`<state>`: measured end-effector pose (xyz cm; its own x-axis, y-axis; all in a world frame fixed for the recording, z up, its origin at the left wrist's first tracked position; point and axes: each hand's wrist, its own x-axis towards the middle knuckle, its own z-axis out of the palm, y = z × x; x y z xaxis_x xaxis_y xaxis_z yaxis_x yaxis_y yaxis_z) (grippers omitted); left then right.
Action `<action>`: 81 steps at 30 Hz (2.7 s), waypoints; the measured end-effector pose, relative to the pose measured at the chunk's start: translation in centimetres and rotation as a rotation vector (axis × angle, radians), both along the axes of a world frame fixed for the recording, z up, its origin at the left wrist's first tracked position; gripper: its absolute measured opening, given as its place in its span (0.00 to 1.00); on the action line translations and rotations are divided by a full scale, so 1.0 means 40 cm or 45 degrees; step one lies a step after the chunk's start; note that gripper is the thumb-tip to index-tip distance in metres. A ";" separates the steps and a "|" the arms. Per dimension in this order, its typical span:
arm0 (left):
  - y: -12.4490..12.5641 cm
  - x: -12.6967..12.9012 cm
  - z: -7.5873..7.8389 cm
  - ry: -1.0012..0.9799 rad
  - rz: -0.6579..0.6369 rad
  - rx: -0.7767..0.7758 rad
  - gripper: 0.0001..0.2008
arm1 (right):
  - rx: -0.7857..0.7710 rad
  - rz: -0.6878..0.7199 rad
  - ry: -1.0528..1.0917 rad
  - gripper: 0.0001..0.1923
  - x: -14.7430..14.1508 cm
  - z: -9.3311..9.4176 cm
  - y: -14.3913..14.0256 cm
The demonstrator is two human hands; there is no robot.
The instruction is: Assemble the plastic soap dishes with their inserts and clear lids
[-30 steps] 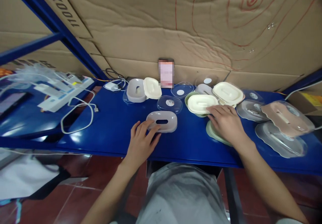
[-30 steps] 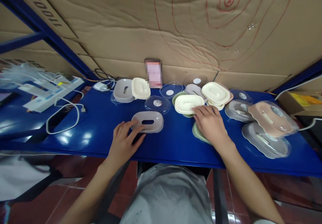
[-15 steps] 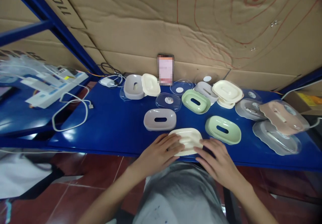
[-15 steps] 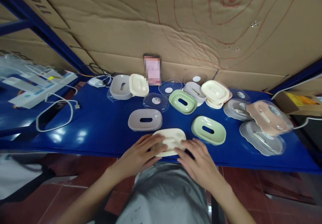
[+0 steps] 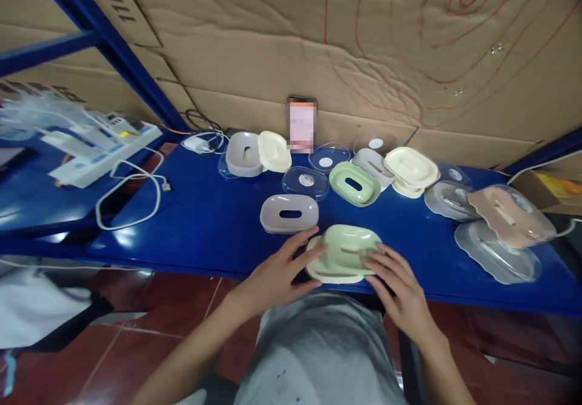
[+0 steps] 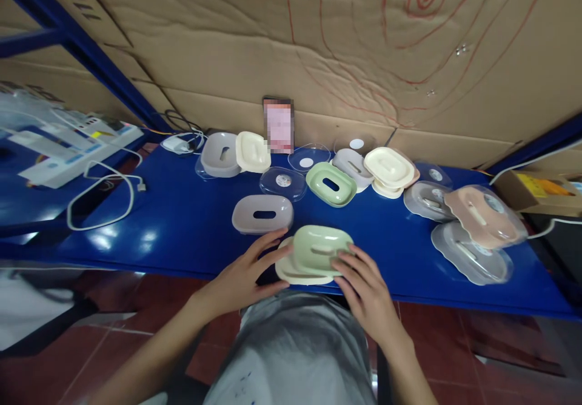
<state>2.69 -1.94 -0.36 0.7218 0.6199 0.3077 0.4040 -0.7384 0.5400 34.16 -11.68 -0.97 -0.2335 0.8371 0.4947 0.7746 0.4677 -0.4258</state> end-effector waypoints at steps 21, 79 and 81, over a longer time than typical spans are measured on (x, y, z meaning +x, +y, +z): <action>0.007 0.003 -0.011 -0.004 -0.037 0.388 0.18 | -0.029 0.089 0.002 0.28 -0.065 -0.018 0.010; 0.020 -0.049 0.013 -0.075 -0.033 -0.203 0.41 | -0.109 -0.034 0.067 0.28 -0.033 0.025 -0.016; 0.022 -0.050 0.006 -0.072 0.000 -0.292 0.49 | -0.067 0.178 -0.018 0.29 -0.065 0.036 0.002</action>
<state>0.68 -1.05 -0.11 0.7075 0.6782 0.1988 0.3685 -0.5940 0.7151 31.55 -11.61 0.46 -0.3560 0.8207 0.4469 0.7095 0.5486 -0.4424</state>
